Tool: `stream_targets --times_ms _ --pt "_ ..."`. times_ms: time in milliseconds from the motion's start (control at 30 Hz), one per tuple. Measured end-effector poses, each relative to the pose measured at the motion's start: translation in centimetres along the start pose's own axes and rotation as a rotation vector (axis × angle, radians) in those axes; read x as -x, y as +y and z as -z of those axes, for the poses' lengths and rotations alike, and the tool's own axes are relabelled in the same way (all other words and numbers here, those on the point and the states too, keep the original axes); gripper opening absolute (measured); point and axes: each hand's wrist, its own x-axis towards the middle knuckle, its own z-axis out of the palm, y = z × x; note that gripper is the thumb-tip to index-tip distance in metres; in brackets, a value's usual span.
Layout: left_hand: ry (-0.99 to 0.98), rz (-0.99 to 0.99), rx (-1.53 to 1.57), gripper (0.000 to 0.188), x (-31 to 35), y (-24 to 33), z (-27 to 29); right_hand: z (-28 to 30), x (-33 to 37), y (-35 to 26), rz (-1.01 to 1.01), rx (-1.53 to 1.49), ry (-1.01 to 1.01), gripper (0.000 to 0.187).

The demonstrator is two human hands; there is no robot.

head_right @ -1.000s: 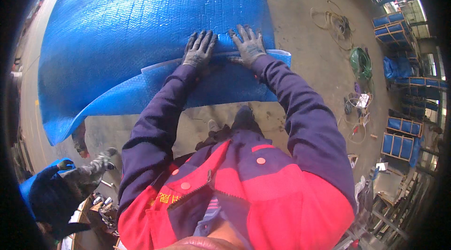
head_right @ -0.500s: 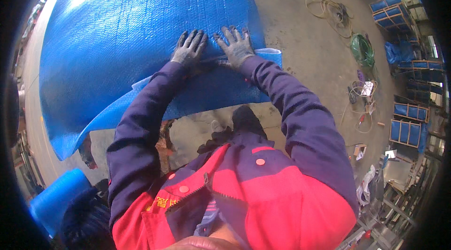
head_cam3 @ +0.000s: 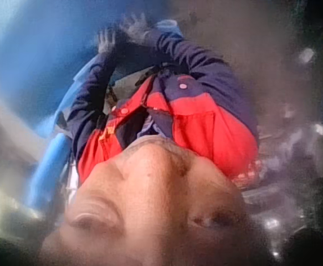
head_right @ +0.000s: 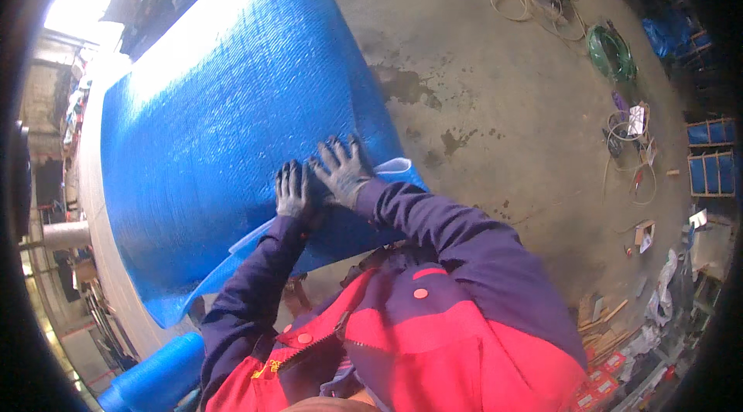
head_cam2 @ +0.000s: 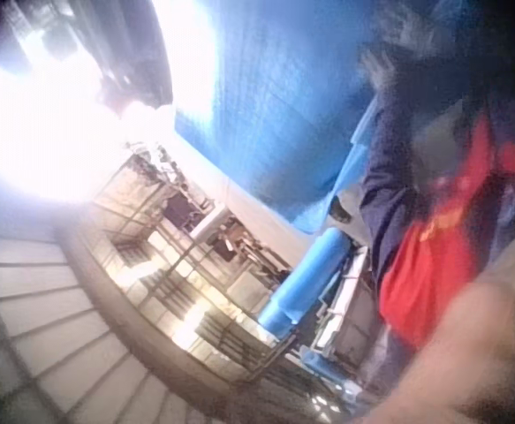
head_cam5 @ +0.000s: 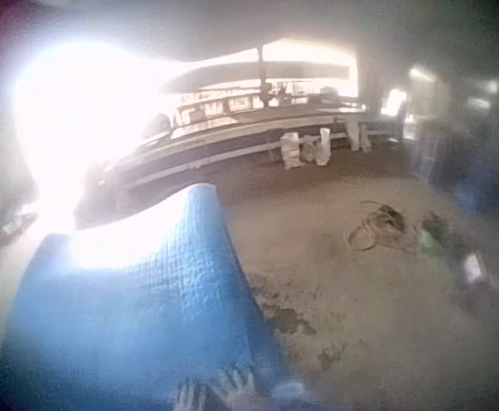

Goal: The person rolls a large blue foam mat into a tight cylinder, then wraps and tightens a green strap around it using a purple hand tool. A coworker assists by holding the roll and operating a second strapping tool.

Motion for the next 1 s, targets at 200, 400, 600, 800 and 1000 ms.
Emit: stream_targets --times_ms 200,400,600,800,1000 --pt "0.098 -0.061 0.072 0.104 0.3 -0.9 -1.4 0.6 0.5 0.8 0.020 -0.134 0.044 0.090" --pt "0.119 -0.040 0.009 0.105 0.3 -0.9 -1.9 4.2 -0.3 2.1 -0.051 -0.378 0.029 0.087" --pt "0.034 0.001 0.056 0.110 0.5 -0.7 -1.2 3.5 -8.7 11.8 -0.477 -0.356 0.294 0.087" --pt "-0.077 0.084 0.105 0.105 0.8 -0.2 -0.4 4.0 -8.9 13.4 -0.452 -0.406 0.092 0.088" --pt "0.186 -0.085 -0.031 0.105 0.4 -1.1 -1.7 6.4 -4.2 18.3 -0.237 -0.883 0.462 0.064"
